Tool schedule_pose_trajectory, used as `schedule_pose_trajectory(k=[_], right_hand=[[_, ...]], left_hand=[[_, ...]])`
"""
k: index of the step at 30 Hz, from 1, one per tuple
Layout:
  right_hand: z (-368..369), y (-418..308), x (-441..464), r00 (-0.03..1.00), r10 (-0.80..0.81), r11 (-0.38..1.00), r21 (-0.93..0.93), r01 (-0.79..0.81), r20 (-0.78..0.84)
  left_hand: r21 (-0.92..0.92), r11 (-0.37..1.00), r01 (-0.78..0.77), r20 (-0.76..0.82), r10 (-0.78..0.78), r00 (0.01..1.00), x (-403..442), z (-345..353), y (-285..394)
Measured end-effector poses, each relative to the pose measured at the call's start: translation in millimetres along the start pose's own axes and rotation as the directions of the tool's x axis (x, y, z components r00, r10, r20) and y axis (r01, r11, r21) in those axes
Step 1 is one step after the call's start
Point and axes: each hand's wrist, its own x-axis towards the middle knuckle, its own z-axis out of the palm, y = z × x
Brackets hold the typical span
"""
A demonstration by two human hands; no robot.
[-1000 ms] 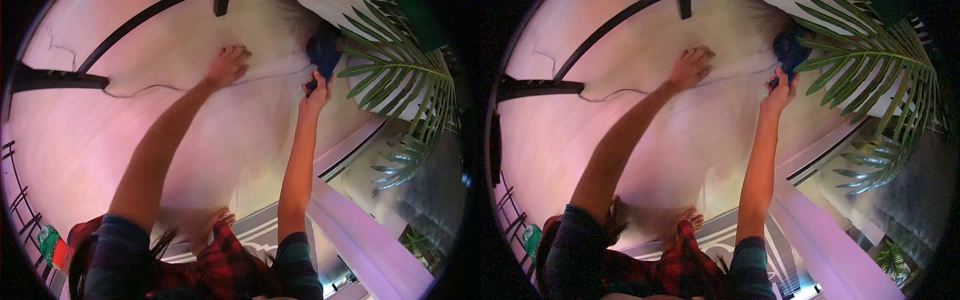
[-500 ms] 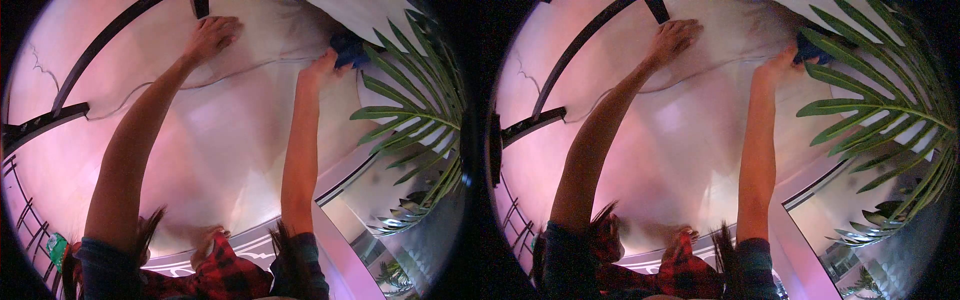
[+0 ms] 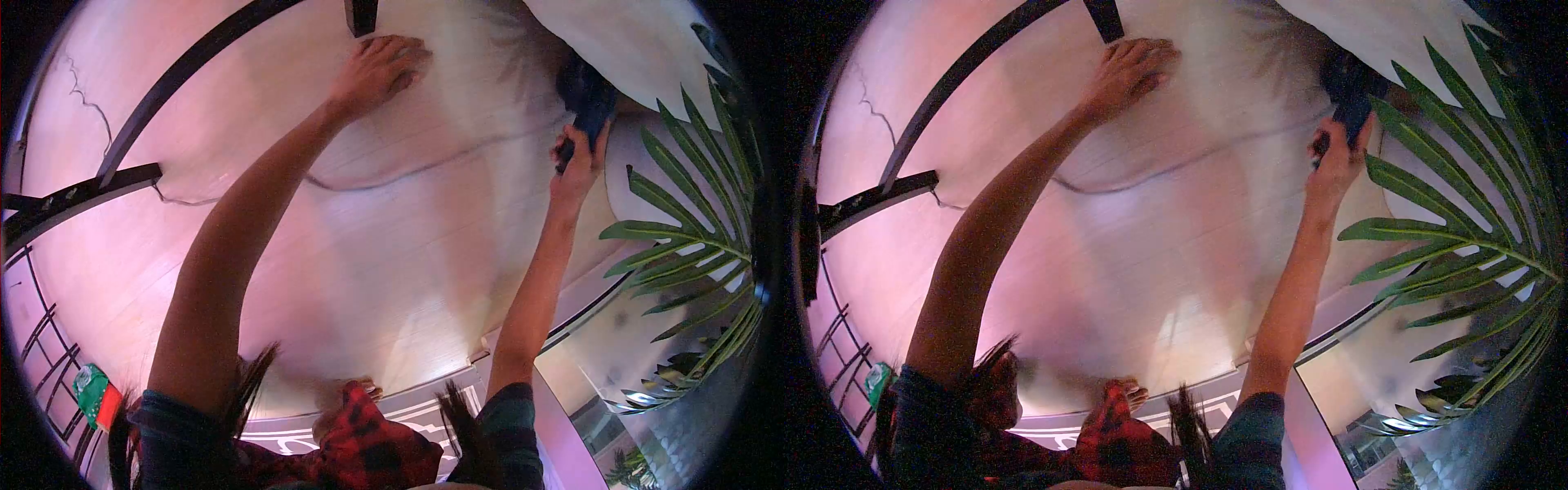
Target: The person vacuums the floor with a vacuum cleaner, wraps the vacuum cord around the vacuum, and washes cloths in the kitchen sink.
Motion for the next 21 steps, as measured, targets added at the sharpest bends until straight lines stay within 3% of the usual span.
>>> schedule_pose_trajectory(k=[9, 16, 18, 21], right_hand=[[61, 0, -10, 0.995, 0.049, 0.996, -0.084, -0.041, 0.090], [40, -6, 14, 0.943, 0.107, 0.994, -0.024, -0.104, 0.314], [18, -4, 43, 0.910, 0.186, 0.980, -0.139, -0.144, 0.371], [4, -3, 40, 0.945, 0.117, 0.990, -0.116, -0.085, 0.304]], left_hand=[[-0.019, 1.000, 0.015, -0.004, -0.015, 1.000, 2, -1, 0], [-0.067, 0.998, 0.008, 0.018, -0.006, 1.000, 3, 0, -2], [-0.052, 0.999, 0.006, 0.018, -0.005, 1.000, 1, 3, 0], [-0.035, 0.999, -0.014, 0.031, 0.015, 0.999, 4, 2, 0]])
